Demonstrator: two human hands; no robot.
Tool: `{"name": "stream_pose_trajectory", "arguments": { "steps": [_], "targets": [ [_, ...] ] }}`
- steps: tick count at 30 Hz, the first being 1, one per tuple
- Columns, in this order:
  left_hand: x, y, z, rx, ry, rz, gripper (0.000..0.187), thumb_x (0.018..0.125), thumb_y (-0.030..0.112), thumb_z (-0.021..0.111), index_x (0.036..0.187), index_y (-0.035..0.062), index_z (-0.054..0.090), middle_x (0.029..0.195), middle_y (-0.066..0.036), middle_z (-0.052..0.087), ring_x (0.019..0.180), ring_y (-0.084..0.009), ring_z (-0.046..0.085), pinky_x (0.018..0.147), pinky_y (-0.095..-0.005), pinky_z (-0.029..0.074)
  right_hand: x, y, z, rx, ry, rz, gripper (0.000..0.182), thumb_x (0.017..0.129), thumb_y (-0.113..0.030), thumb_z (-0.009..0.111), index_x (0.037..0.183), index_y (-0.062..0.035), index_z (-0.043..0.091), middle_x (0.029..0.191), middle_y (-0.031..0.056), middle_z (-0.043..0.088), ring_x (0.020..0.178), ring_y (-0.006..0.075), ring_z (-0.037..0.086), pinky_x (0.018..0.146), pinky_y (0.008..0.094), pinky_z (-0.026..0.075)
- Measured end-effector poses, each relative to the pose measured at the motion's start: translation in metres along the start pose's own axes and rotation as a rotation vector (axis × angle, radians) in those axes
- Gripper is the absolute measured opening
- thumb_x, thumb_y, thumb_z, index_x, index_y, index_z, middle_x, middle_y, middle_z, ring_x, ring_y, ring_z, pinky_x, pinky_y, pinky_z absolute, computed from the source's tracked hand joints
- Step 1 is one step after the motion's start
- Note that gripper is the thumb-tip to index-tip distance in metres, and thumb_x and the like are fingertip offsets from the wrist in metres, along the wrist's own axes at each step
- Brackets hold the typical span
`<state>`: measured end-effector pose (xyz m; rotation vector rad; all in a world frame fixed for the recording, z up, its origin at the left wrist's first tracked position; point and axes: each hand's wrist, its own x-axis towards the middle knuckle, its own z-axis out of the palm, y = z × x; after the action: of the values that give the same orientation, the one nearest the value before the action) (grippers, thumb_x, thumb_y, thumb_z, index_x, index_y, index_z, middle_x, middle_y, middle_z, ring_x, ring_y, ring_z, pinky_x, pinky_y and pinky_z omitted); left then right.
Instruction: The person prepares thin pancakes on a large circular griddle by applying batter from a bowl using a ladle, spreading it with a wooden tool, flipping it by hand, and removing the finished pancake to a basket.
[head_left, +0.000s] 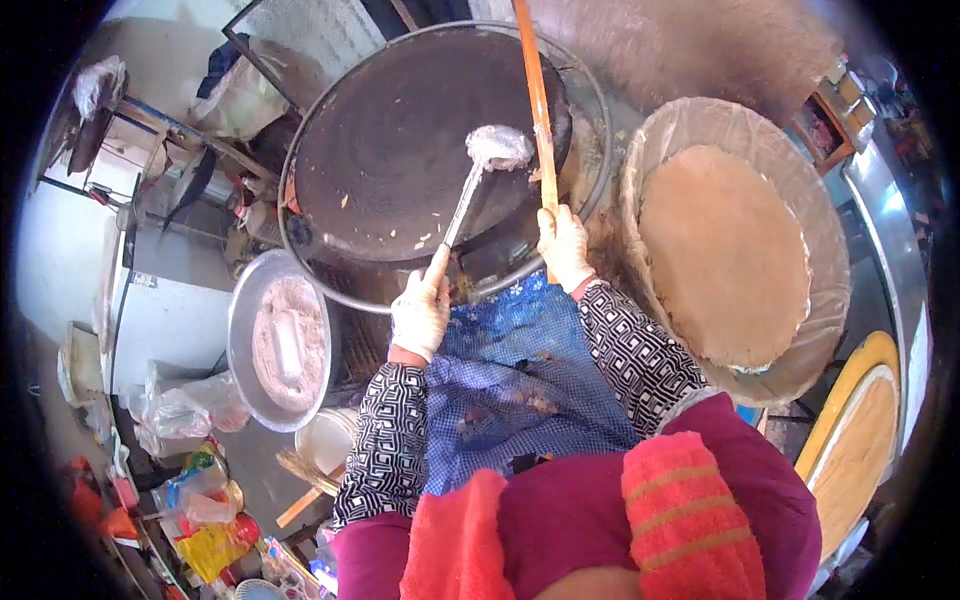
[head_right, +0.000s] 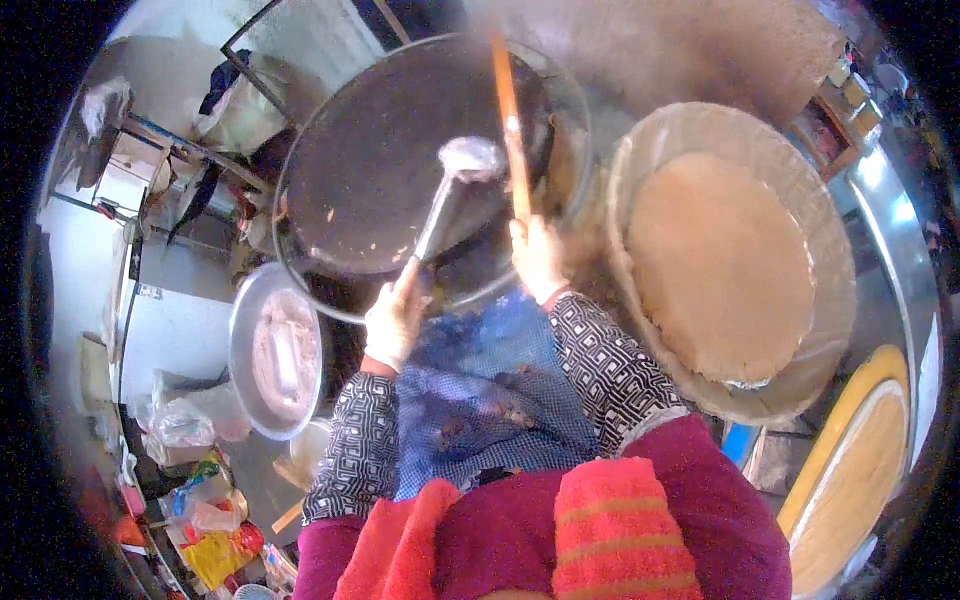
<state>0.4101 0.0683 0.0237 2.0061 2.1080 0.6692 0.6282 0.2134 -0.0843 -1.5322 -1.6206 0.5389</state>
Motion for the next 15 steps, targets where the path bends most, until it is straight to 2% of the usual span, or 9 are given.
{"name": "stream_pose_trajectory", "arguments": {
  "steps": [2, 7, 10, 11, 12, 14, 15],
  "targets": [
    [-0.010, 0.002, 0.002, -0.001, 0.027, -0.002, 0.062, 0.093, 0.011, 0.059, 0.148, 0.0320, 0.043, 0.088, -0.015, 0.057, 0.075, -0.0354, 0.064, 0.068, -0.0452, 0.054, -0.004, -0.014, -0.009, -0.027, -0.081, 0.069, 0.036, 0.098, -0.036, 0.055, 0.104, -0.0007, 0.060, 0.096, 0.0258, 0.065, 0.088, 0.0438, 0.063, 0.077, 0.0518, 0.050],
    [-0.016, 0.001, 0.000, 0.033, 0.008, -0.048, 0.060, 0.093, 0.012, 0.060, 0.148, 0.0294, 0.044, 0.088, -0.015, 0.058, 0.074, -0.0360, 0.064, 0.068, -0.0460, 0.054, -0.024, -0.027, 0.003, -0.002, -0.007, 0.021, 0.034, 0.097, -0.036, 0.057, 0.104, -0.0024, 0.061, 0.088, 0.0245, 0.064, 0.083, 0.0428, 0.062, 0.076, 0.0519, 0.049],
    [-0.031, -0.001, -0.003, -0.015, 0.147, -0.041, 0.059, 0.093, 0.010, 0.060, 0.147, 0.0267, 0.045, 0.089, -0.016, 0.059, 0.076, -0.0365, 0.065, 0.068, -0.0467, 0.054, -0.035, -0.025, 0.021, 0.116, -0.040, 0.064, 0.032, 0.096, -0.034, 0.058, 0.103, -0.0030, 0.061, 0.086, 0.0246, 0.065, 0.082, 0.0437, 0.062, 0.074, 0.0530, 0.049],
    [-0.029, 0.005, -0.010, -0.136, 0.193, -0.050, 0.059, 0.092, 0.008, 0.061, 0.146, 0.0259, 0.047, 0.094, -0.019, 0.061, 0.081, -0.0391, 0.065, 0.071, -0.0471, 0.053, -0.035, -0.026, 0.024, 0.139, -0.037, 0.028, 0.026, 0.098, -0.030, 0.057, 0.102, -0.0043, 0.059, 0.080, 0.0189, 0.066, 0.072, 0.0342, 0.064, 0.066, 0.0478, 0.050],
    [-0.025, 0.007, -0.017, -0.165, 0.186, -0.085, 0.054, 0.094, 0.008, 0.061, 0.146, 0.0185, 0.048, 0.111, -0.021, 0.065, 0.097, -0.0364, 0.067, 0.084, -0.0412, 0.054, -0.039, -0.026, 0.023, 0.305, -0.090, 0.090, 0.024, 0.099, -0.029, 0.057, 0.102, -0.0052, 0.058, 0.076, 0.0150, 0.064, 0.066, 0.0283, 0.062, 0.061, 0.0443, 0.049],
    [-0.029, -0.003, -0.022, -0.474, 0.276, -0.034, 0.050, 0.097, 0.011, 0.060, 0.145, 0.0080, 0.048, 0.130, -0.020, 0.062, 0.118, -0.0289, 0.062, 0.099, -0.0342, 0.048, -0.037, -0.047, -0.002, 0.625, -0.208, 0.200, 0.021, 0.101, -0.028, 0.057, 0.102, -0.0070, 0.055, 0.066, 0.0073, 0.062, 0.052, 0.0163, 0.058, 0.050, 0.0371, 0.047],
    [-0.035, -0.006, -0.027, -0.492, 0.329, -0.054, 0.049, 0.098, 0.013, 0.059, 0.144, 0.0046, 0.048, 0.135, -0.018, 0.059, 0.124, -0.0255, 0.057, 0.104, -0.0329, 0.043, -0.032, -0.047, -0.011, 0.756, -0.174, 0.181, 0.014, 0.101, -0.024, 0.056, 0.101, -0.0100, 0.055, 0.066, 0.0032, 0.063, 0.052, 0.0122, 0.056, 0.043, 0.0341, 0.043]
  ]
}}
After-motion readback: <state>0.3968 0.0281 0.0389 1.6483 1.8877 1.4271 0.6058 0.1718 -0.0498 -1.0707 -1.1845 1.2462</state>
